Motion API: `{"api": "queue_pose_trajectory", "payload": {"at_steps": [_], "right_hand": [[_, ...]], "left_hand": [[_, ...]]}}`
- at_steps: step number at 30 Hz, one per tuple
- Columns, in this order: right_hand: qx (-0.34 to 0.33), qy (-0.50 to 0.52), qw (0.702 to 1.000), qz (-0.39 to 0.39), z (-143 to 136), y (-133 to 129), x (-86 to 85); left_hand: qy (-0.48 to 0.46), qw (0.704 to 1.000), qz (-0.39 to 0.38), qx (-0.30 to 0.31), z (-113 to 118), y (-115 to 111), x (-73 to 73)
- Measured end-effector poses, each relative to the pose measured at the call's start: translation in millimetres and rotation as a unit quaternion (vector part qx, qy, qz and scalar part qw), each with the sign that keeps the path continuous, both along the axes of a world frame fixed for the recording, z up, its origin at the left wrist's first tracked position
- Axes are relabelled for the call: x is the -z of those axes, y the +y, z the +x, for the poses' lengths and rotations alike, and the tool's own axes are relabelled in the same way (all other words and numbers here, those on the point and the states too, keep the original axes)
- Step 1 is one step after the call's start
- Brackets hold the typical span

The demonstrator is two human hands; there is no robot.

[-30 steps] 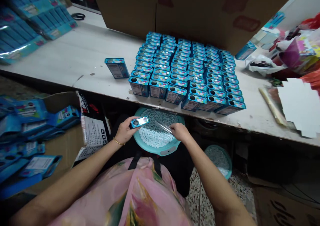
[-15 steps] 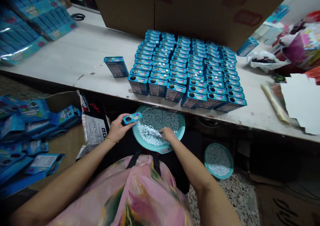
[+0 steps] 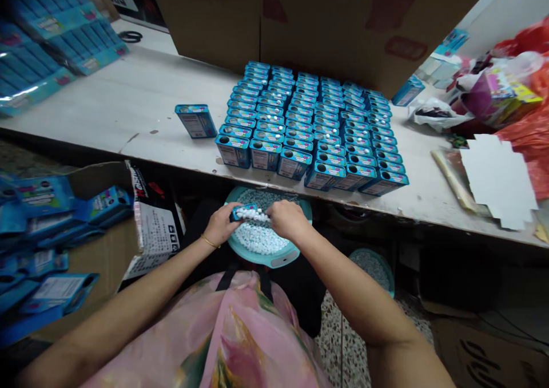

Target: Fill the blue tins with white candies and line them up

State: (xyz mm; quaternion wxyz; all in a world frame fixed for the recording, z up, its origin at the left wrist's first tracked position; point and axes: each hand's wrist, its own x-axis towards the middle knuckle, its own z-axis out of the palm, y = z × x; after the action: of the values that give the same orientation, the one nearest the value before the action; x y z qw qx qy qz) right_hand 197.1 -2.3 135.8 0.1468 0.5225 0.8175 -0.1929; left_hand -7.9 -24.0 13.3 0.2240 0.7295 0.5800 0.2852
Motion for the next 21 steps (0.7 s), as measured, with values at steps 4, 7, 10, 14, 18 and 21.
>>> {"api": "queue_pose_trajectory", "payload": {"at_steps": [4, 7, 10, 14, 18, 21], "right_hand": [[-0.03, -0.051, 0.998, 0.033, -16.7, 0.7, -10.6], [-0.039, -0.058, 0.997, 0.044, -17.9, 1.1, -15.4], [-0.028, -0.046, 0.998, 0.029, -8.3, 0.0, -14.6], [0.014, 0.011, 1.0, 0.023, 22.3, -7.2, -4.9], [0.068, 0.081, 0.994, 0.012, 55.7, -14.7, 19.5], [0.112, 0.069, 0.991, 0.008, 65.3, -17.1, 51.8]], "left_hand": [[0.011, 1.0, 0.001, 0.011, 1.2, 1.1, 1.0], [0.011, 1.0, 0.001, 0.004, -1.2, 1.8, 0.9], [0.005, 1.0, 0.003, -0.001, -4.1, 1.7, 0.9], [-0.008, 1.0, 0.016, -0.012, -8.6, -3.3, -4.5], [-0.01, 0.999, 0.045, -0.001, -13.0, -14.8, -23.5], [-0.019, 0.998, 0.057, 0.023, -19.5, -23.3, -44.2]]}}
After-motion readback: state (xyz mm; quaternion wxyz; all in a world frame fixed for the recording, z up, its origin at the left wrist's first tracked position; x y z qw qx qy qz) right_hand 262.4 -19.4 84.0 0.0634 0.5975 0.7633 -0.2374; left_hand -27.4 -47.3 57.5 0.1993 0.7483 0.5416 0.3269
